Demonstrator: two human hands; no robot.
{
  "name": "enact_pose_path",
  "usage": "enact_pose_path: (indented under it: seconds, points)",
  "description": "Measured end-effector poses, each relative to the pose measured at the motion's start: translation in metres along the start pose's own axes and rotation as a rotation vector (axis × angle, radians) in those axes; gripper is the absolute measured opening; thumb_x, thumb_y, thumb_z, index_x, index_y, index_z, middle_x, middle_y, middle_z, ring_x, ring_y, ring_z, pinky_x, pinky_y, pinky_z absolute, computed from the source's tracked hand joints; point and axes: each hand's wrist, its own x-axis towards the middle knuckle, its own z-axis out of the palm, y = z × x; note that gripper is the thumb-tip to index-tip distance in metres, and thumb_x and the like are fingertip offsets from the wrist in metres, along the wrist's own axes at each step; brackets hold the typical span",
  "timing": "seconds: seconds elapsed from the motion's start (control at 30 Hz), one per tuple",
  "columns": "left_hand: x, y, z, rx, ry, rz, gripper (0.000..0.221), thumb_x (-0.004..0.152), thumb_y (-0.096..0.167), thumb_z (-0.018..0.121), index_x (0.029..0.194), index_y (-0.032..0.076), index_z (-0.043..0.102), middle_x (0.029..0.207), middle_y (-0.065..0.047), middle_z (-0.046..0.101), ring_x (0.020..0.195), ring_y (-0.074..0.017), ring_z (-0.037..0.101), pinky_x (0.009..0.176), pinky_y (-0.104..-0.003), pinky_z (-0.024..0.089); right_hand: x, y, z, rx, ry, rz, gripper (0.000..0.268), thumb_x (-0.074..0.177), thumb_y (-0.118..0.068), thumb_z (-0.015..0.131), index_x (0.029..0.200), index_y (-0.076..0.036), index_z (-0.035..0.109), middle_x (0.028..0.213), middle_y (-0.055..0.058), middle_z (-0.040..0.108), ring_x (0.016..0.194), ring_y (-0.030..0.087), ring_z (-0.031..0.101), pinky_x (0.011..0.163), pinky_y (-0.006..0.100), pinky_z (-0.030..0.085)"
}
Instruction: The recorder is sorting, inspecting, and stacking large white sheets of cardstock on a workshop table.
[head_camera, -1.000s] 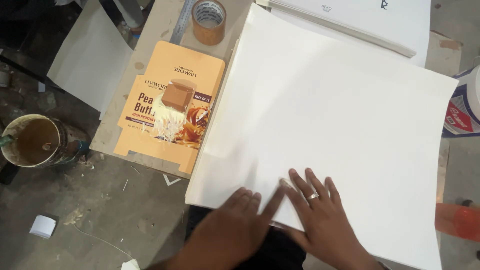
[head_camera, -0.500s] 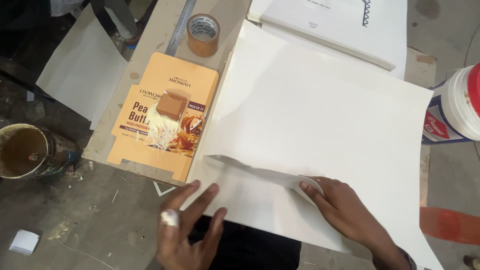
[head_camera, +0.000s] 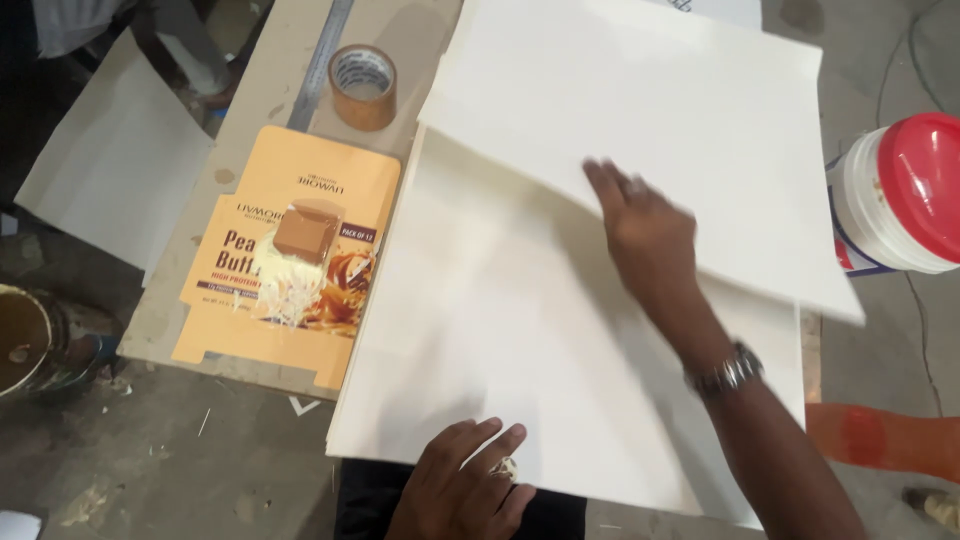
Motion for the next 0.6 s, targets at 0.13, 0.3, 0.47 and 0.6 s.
enact_pose_path:
  seconds: [0.13, 0.3, 0.47, 0.6]
  points:
    - [-0.01, -0.014, 0.006, 0.059, -0.049, 0.009, 0.033, 0.094, 0.026, 0.078, 0.109, 0.008, 0.056, 0.13, -0.014, 0.069, 0.121, -0.0338, 0.066, 0.1, -0.049, 0.056, 0.036, 0.055, 0.08, 0.066, 0.004, 0.059, 0.038, 0.101, -0.006, 0.061, 0.137, -0.016, 0.068, 0.12, 0.011, 0.076, 0.096, 0.026, 0.074, 0.071, 0.038, 0.061]
    - [-0.035, -0.038, 0.023, 0.1, -0.145, 0.01, 0.041, 0.095, 0.031, 0.072, 0.126, 0.008, 0.057, 0.129, -0.016, 0.068, 0.119, -0.0337, 0.066, 0.099, -0.052, 0.052, 0.083, 0.078, 0.116, 0.09, -0.247, 0.249, 0.033, 0.105, -0.028, 0.056, 0.135, -0.029, 0.068, 0.115, 0.006, 0.076, 0.09, 0.027, 0.072, 0.068, 0.043, 0.054]
    - [-0.057, -0.051, 0.038, 0.175, -0.204, 0.012, 0.039, 0.102, 0.036, 0.066, 0.129, 0.01, 0.058, 0.128, -0.013, 0.069, 0.116, -0.0263, 0.069, 0.097, -0.047, 0.052, 0.104, 0.095, 0.142, 0.075, -0.539, 0.387, 0.036, 0.108, -0.046, 0.05, 0.139, -0.038, 0.066, 0.105, 0.004, 0.077, 0.092, 0.025, 0.071, 0.082, 0.048, 0.048]
    - [-0.059, -0.046, 0.046, 0.262, -0.177, -0.023, 0.031, 0.1, 0.038, 0.063, 0.12, 0.015, 0.062, 0.122, -0.008, 0.071, 0.111, -0.0189, 0.07, 0.093, -0.044, 0.053, 0.113, 0.114, 0.154, 0.243, -0.656, 0.528, 0.059, 0.092, -0.063, 0.061, 0.14, -0.03, 0.063, 0.116, 0.006, 0.073, 0.111, 0.027, 0.066, 0.098, 0.054, 0.044]
